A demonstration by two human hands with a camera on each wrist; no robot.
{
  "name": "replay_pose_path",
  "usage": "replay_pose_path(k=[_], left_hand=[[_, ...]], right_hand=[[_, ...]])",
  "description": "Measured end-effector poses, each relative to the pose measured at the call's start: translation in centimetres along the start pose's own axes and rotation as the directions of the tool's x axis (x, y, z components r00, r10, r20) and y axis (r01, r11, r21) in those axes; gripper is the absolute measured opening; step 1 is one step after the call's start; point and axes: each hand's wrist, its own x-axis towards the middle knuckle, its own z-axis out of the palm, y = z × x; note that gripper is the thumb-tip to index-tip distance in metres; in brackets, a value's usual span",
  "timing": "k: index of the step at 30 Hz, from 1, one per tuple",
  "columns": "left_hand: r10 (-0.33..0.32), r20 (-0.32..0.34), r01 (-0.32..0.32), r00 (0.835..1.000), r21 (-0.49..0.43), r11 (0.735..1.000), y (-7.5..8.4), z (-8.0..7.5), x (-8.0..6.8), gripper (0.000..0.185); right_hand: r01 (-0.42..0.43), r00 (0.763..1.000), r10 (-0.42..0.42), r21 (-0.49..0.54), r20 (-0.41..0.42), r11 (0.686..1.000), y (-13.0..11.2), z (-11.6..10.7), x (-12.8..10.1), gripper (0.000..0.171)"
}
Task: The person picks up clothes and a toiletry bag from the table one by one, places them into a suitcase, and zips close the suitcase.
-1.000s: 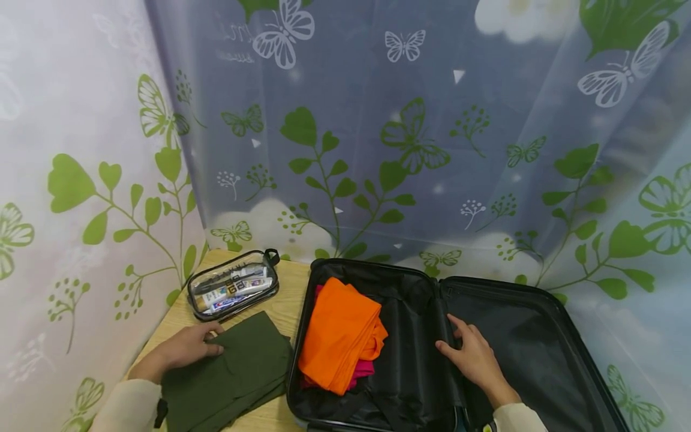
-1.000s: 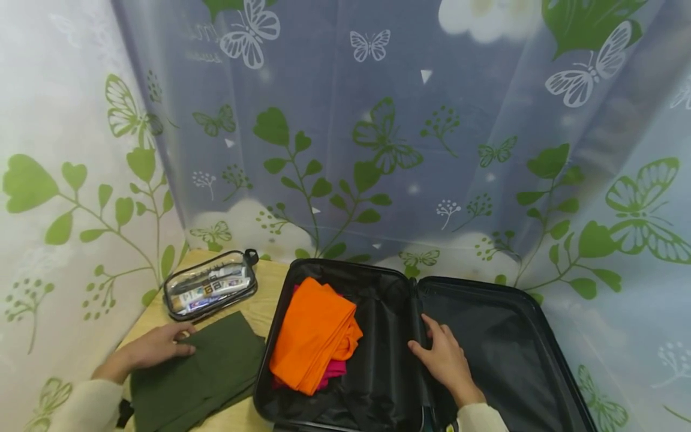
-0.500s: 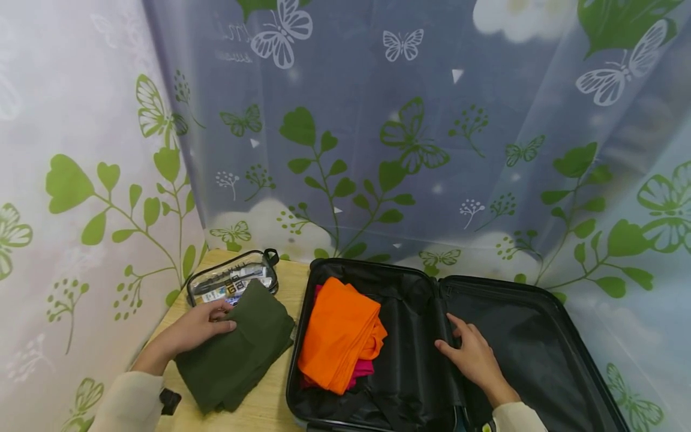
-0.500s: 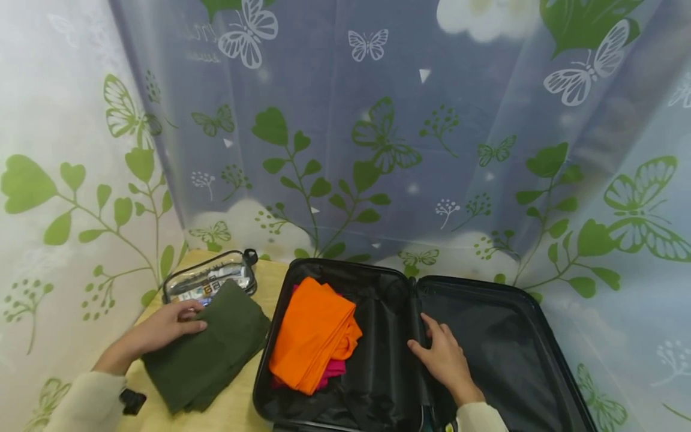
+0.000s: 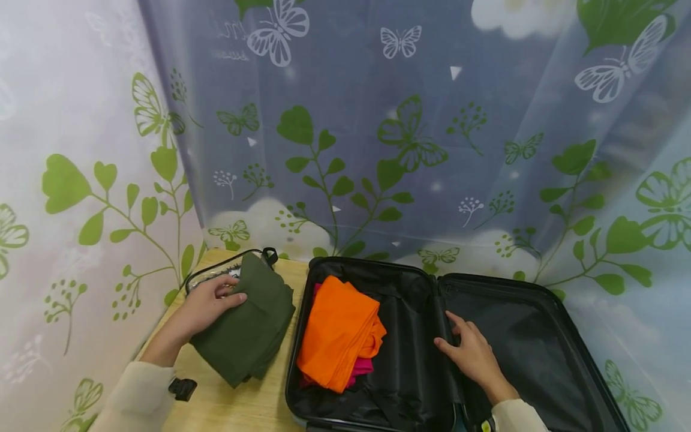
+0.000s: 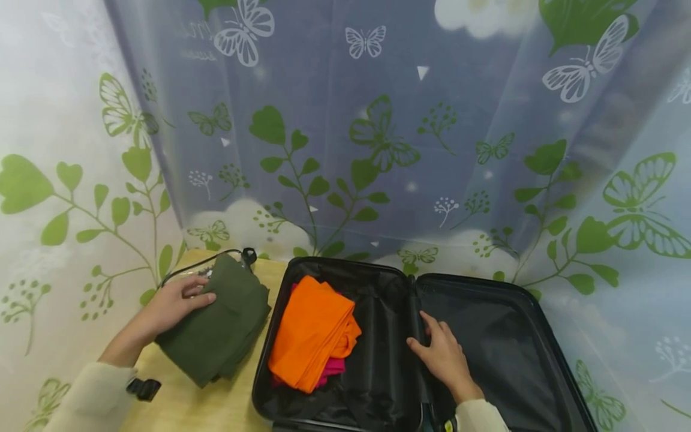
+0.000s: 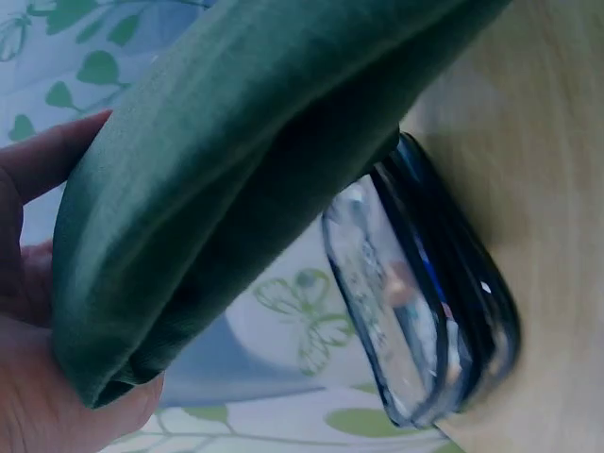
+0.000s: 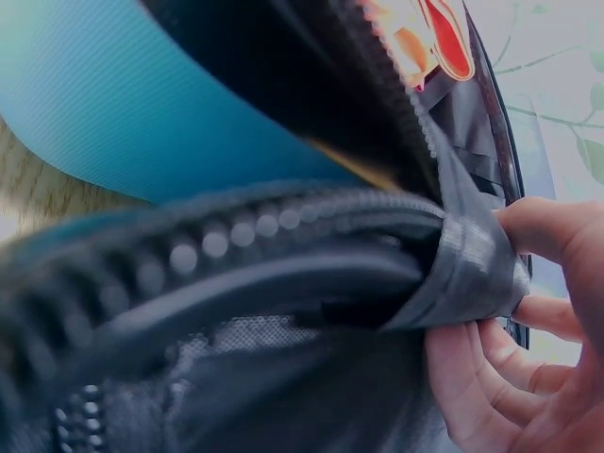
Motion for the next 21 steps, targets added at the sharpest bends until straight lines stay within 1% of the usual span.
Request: replay_pose_path(k=[9, 12, 17, 21], left_hand=[[0.016, -0.043, -0.020, 0.999, -0.082, 0.996, 2.9, -0.1, 0.0, 0.063], [0.019, -0.048, -0.024, 0.999, -0.119, 0.993, 4.1, 0.0, -0.3, 0.066], [0.020, -0.050, -0.029, 0.999, -0.182, 0.983, 6.5, 0.5, -0.6, 0.068], [0.034, -0.048, -0.044, 0.998, -0.226, 0.973, 7.8, 1.3, -0.3, 0.063]], right_hand=[[0.001, 1.000, -0.001, 0.008, 0.000, 1.000, 0.1, 0.1, 0.1, 0.081], [-0.004, 1.000, 0.004, 0.012, 0.001, 1.000, 0.1, 0.1, 0.0, 0.081], [-0.006, 1.000, 0.006, 0.012, -0.003, 1.000, 0.1, 0.0, 0.0, 0.081], [-0.001, 1.000, 0.001, 0.007, -0.006, 1.000, 0.1, 0.1, 0.0, 0.081]])
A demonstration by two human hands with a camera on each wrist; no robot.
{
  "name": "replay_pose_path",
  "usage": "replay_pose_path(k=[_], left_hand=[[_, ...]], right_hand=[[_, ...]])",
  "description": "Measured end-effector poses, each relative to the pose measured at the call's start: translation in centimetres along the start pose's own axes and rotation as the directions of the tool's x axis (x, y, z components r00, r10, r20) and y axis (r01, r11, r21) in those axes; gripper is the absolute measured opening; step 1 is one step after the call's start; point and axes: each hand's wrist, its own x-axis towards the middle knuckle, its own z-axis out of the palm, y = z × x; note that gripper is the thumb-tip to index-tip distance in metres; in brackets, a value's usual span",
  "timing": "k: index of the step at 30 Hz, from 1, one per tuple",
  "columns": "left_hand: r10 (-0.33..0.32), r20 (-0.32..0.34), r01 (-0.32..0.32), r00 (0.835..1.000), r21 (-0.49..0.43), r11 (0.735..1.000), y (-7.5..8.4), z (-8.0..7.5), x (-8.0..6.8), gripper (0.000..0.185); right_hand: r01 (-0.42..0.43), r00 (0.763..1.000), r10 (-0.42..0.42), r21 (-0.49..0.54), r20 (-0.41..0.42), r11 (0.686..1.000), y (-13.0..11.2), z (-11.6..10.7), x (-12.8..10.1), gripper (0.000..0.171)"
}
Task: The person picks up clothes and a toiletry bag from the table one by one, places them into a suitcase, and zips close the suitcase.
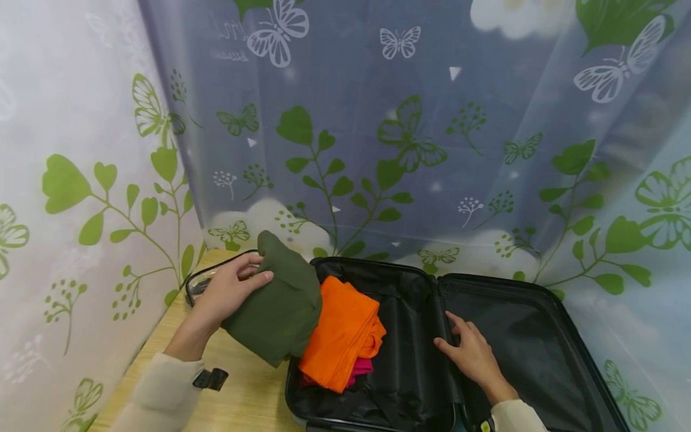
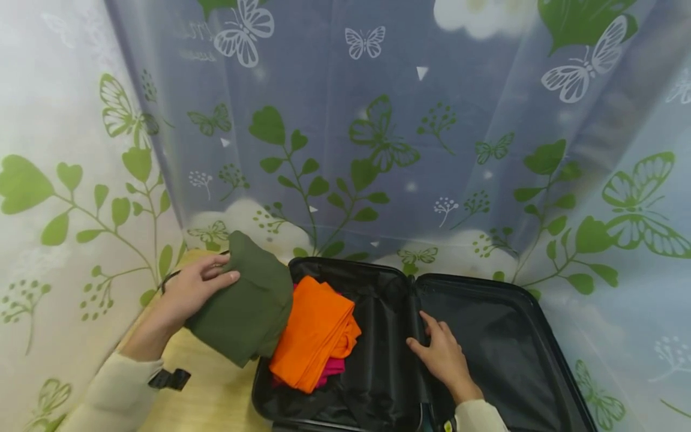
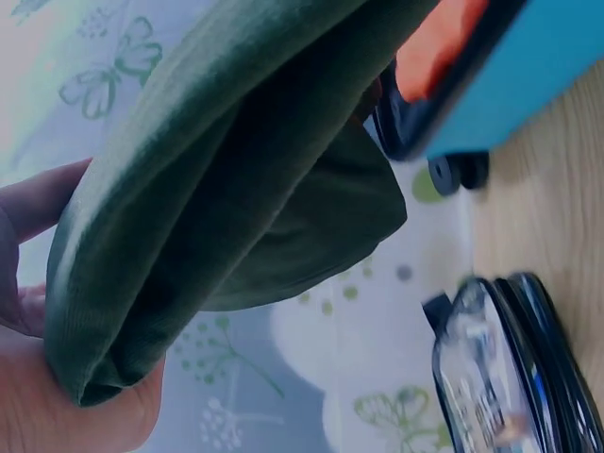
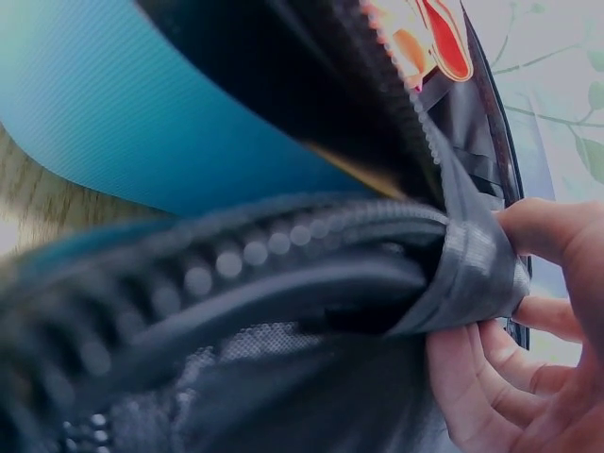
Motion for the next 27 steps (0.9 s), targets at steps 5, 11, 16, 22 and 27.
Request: replay_pose_path(k=[5, 11, 16, 22, 27], left_hand=[[0.046, 0.036, -0.044, 0.998, -0.045, 0.998, 0.7, 1.7, 0.8, 0.059], [0.061, 0.049, -0.058, 0.997, -0.057, 0.997, 1.5, 4.8, 1.5, 0.052], [0.067, 0.044, -0.062, 0.997, -0.098, 0.993, 2.2, 7.7, 1.7, 0.047], [0.111, 0.064, -0.103, 0.992, -0.115, 0.988, 2.6, 10.4, 1.9, 0.039], [0.117, 0.062, -0.110, 0.991, -0.106, 0.988, 2.9, 12.3, 2.3, 0.037]], right_hand=[[-0.002, 1.000, 0.002, -0.003, -0.003, 1.000, -0.1, 0.0, 0.0, 0.080], [0.000, 1.000, 0.000, -0.004, -0.008, 1.000, -0.3, -0.1, -0.1, 0.079], [0.002, 1.000, -0.002, -0.003, -0.006, 1.000, -0.2, 0.0, -0.2, 0.080], [-0.005, 1.000, 0.005, -0.003, 0.004, 1.000, -0.1, 0.1, -0.2, 0.081], [0.000, 1.000, 0.000, -0.008, 0.003, 1.000, 0.0, 0.1, -0.2, 0.080]])
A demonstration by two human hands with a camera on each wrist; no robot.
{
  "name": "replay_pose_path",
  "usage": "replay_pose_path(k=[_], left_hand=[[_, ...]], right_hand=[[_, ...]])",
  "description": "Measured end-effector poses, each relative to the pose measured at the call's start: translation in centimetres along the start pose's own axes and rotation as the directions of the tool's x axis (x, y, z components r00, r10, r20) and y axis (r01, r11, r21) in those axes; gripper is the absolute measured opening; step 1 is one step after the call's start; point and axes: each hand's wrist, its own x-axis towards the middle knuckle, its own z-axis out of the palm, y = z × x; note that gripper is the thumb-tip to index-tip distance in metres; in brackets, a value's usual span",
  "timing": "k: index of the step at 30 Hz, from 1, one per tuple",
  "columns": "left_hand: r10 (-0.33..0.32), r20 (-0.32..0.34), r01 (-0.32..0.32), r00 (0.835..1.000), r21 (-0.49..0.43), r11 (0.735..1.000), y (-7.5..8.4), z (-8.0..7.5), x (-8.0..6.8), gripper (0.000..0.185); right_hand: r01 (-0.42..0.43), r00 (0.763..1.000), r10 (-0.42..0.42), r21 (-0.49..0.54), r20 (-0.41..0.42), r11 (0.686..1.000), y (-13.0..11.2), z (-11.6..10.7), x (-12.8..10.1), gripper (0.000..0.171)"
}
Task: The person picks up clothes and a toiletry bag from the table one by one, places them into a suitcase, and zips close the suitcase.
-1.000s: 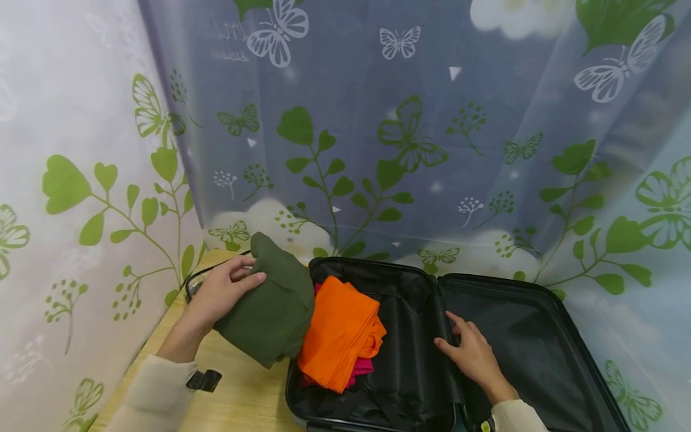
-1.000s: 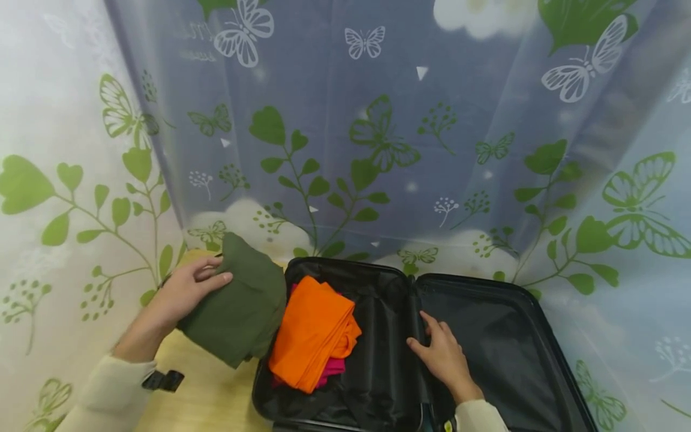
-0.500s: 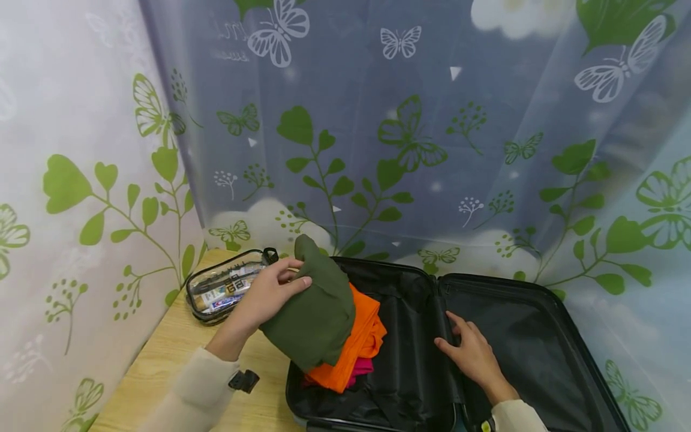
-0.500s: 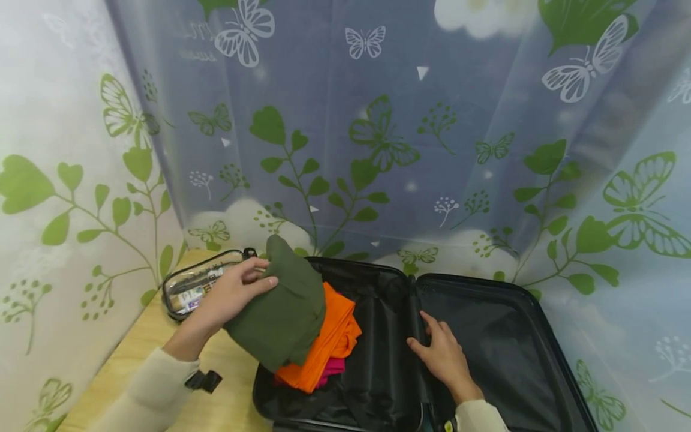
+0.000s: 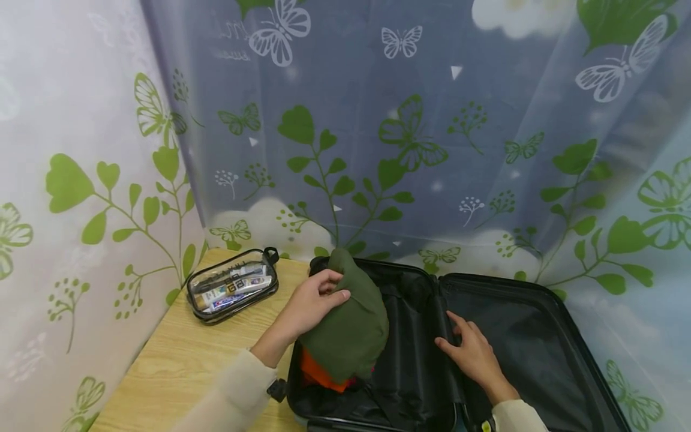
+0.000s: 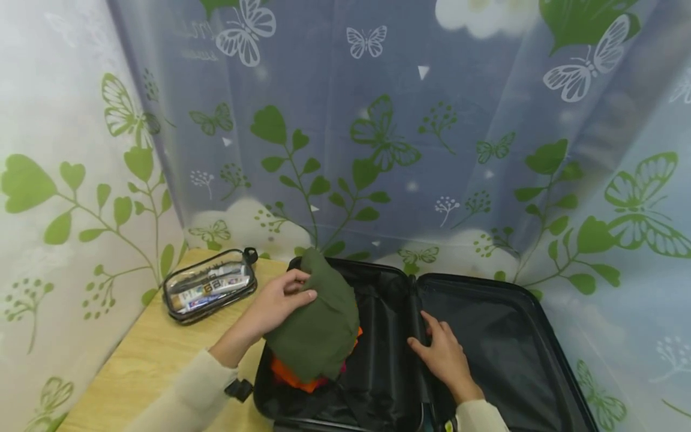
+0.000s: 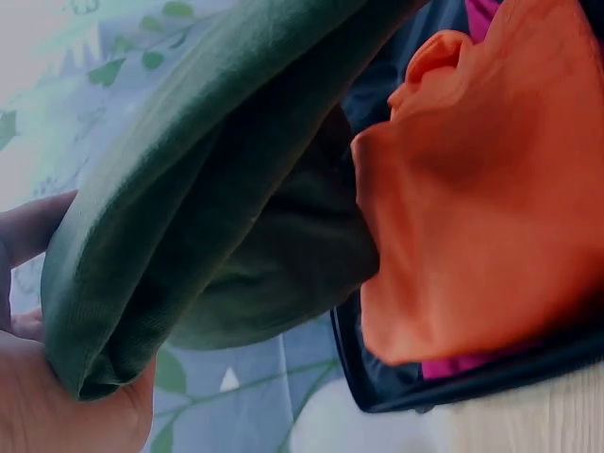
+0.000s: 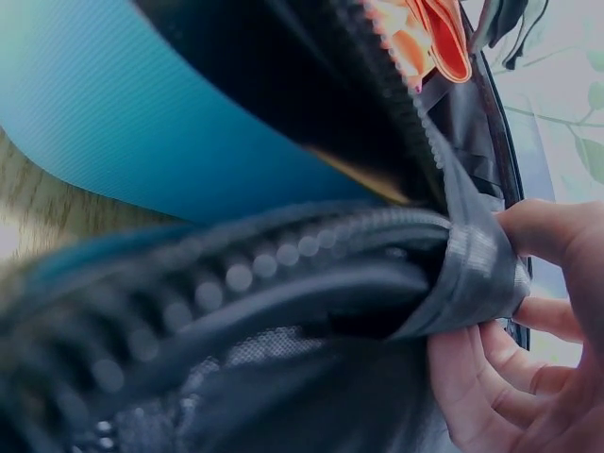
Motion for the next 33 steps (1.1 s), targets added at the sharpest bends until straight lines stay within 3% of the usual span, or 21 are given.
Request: replay_pose_path(k=[6, 13, 23, 27, 30, 33], left_hand=[[0.017, 0.022, -0.017, 1.000, 0.031, 0.999, 0.3, 1.9, 0.8, 0.035], [0.044, 0.077, -0.048, 0.996, 0.043, 0.998, 1.6, 2.9, 1.5, 0.038], [-0.116, 0.018, 0.114, 0.993, 0.066, 0.991, -2.3, 3.1, 2.6, 0.040], [-0.119, 0.002, 0.119, 0.993, 0.093, 0.989, -3.5, 2.8, 2.6, 0.040], [-0.097, -0.014, 0.098, 0.995, 0.170, 0.981, -4.2, 2.5, 2.5, 0.043], [-0.034, -0.018, 0.038, 0.999, 0.289, 0.957, -4.8, 2.2, 2.1, 0.054]], right_hand=[[-0.003, 1.000, 0.003, -0.003, -0.002, 1.000, 0.0, 0.0, 0.0, 0.079], [0.000, 1.000, 0.000, -0.003, -0.008, 1.000, -0.1, 0.1, 0.0, 0.079], [0.010, 1.000, -0.010, 0.001, -0.015, 1.000, -0.3, 0.0, -0.1, 0.078], [0.010, 1.000, -0.010, 0.002, -0.021, 1.000, -0.2, 0.0, -0.1, 0.078], [0.006, 1.000, -0.006, 0.002, -0.017, 1.000, -0.1, 0.1, 0.0, 0.079], [0.004, 1.000, -0.004, 0.005, -0.016, 1.000, 0.0, 0.1, -0.1, 0.079]])
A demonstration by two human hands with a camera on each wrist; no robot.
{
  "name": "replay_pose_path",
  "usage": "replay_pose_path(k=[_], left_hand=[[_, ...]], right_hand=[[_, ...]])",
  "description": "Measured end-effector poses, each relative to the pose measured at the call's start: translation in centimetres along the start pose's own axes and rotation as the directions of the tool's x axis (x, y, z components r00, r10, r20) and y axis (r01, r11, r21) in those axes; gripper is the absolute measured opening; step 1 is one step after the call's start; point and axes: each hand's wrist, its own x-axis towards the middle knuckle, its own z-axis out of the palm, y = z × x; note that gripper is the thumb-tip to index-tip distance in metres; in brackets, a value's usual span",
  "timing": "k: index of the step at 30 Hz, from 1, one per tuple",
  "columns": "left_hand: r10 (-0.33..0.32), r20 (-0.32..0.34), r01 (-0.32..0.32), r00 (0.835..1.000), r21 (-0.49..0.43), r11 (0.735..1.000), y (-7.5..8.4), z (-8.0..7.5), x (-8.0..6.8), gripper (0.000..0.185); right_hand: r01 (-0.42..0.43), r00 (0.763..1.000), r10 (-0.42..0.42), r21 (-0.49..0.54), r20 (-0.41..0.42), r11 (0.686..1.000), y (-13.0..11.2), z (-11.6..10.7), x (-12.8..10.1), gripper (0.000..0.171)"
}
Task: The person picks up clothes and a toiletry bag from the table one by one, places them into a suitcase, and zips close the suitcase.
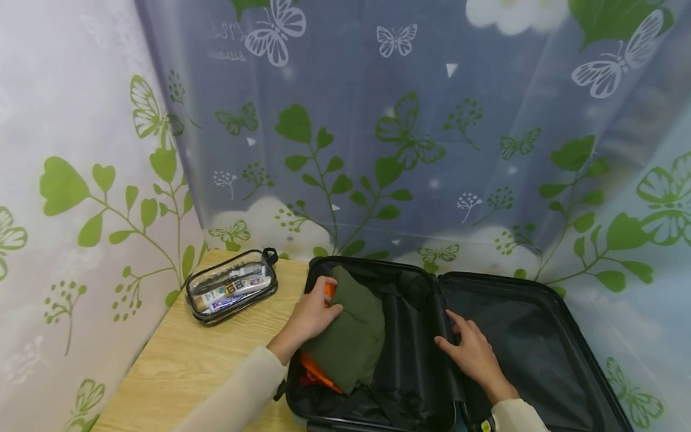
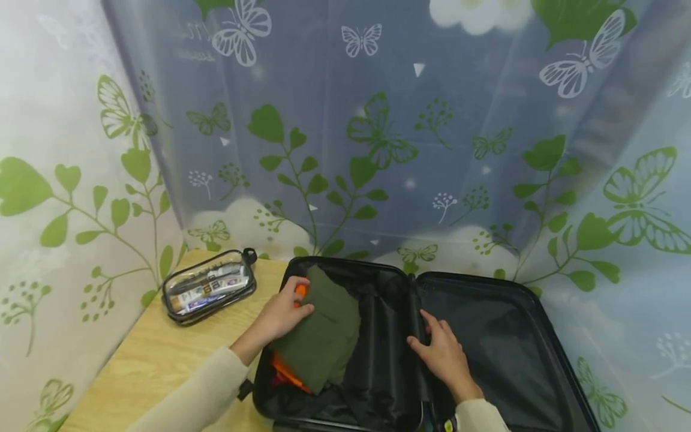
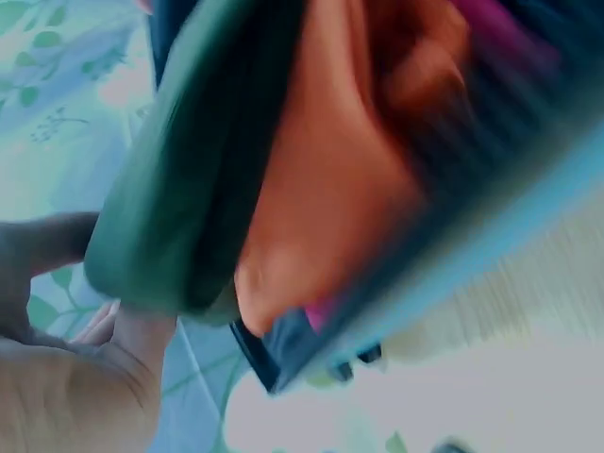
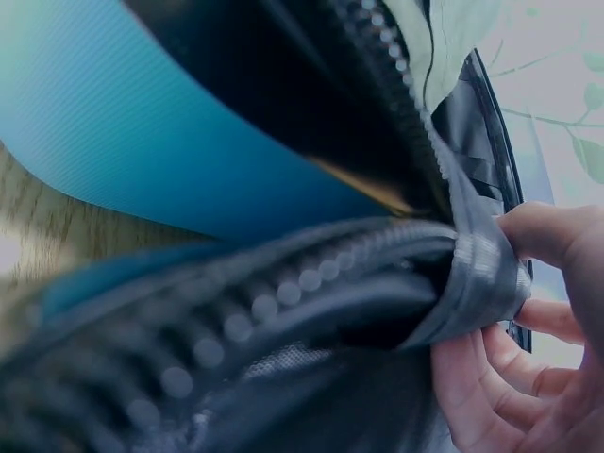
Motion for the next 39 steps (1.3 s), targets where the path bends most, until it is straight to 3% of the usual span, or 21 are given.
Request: replay_pose_path(k=[3, 7, 9, 11, 15, 18, 24, 29, 33, 36, 39], left_hand=[[0.068, -0.002, -0.067, 0.998, 0.144, 0.987, -0.7, -0.3, -0.6, 0.060], [0.053, 0.027, -0.059, 0.998, 0.356, 0.933, -1.3, -0.6, -1.5, 0.047], [0.027, 0.026, -0.036, 0.999, 0.471, 0.881, -1.4, -0.6, -1.8, 0.040], [0.020, 0.010, -0.022, 1.000, 0.584, 0.811, -1.5, -0.4, -2.1, 0.036], [0.080, -0.033, -0.028, 0.996, 0.745, 0.666, -1.6, 0.1, -2.4, 0.027], [0.112, -0.042, -0.036, 0.993, 0.787, 0.615, -1.6, 0.2, -2.7, 0.023], [0.117, -0.004, -0.071, 0.993, 0.776, 0.626, -1.2, -0.1, -3.2, 0.026], [0.154, 0.038, -0.123, 0.987, 0.793, 0.597, -1.4, -0.1, -3.6, 0.034], [0.180, 0.038, -0.138, 0.983, 0.802, 0.581, -1.9, -0.1, -3.5, 0.021], [0.243, 0.052, -0.192, 0.969, 0.774, 0.603, -2.2, -0.4, -3.2, 0.017], [0.321, 0.146, -0.328, 0.936, 0.696, 0.639, -2.3, -0.8, -3.2, 0.024]], right_hand=[[0.000, 1.000, 0.000, -0.001, -0.001, 1.000, 0.0, 0.0, 0.0, 0.079], [-0.002, 1.000, 0.002, 0.000, 0.005, 1.000, 0.0, 0.0, 0.0, 0.078], [-0.005, 1.000, 0.005, -0.004, 0.005, 1.000, 0.0, 0.0, 0.0, 0.078], [-0.006, 1.000, 0.006, -0.006, 0.003, 1.000, 0.0, 0.1, -0.1, 0.078], [-0.008, 1.000, 0.008, -0.004, 0.009, 1.000, -0.1, 0.3, -0.1, 0.079], [-0.014, 1.000, 0.014, 0.002, 0.019, 1.000, -0.1, 0.3, -0.1, 0.079], [-0.014, 1.000, 0.014, -0.002, 0.012, 1.000, -0.3, 0.0, -0.2, 0.079], [-0.013, 1.000, 0.013, -0.005, 0.017, 1.000, -0.4, 0.0, -0.2, 0.080], [-0.013, 1.000, 0.013, -0.003, 0.016, 1.000, -0.4, 0.0, -0.1, 0.080], [-0.015, 1.000, 0.015, -0.007, 0.015, 1.000, -0.4, 0.0, -0.1, 0.080], [-0.016, 1.000, 0.016, -0.010, 0.016, 1.000, -0.5, -0.1, -0.1, 0.079]])
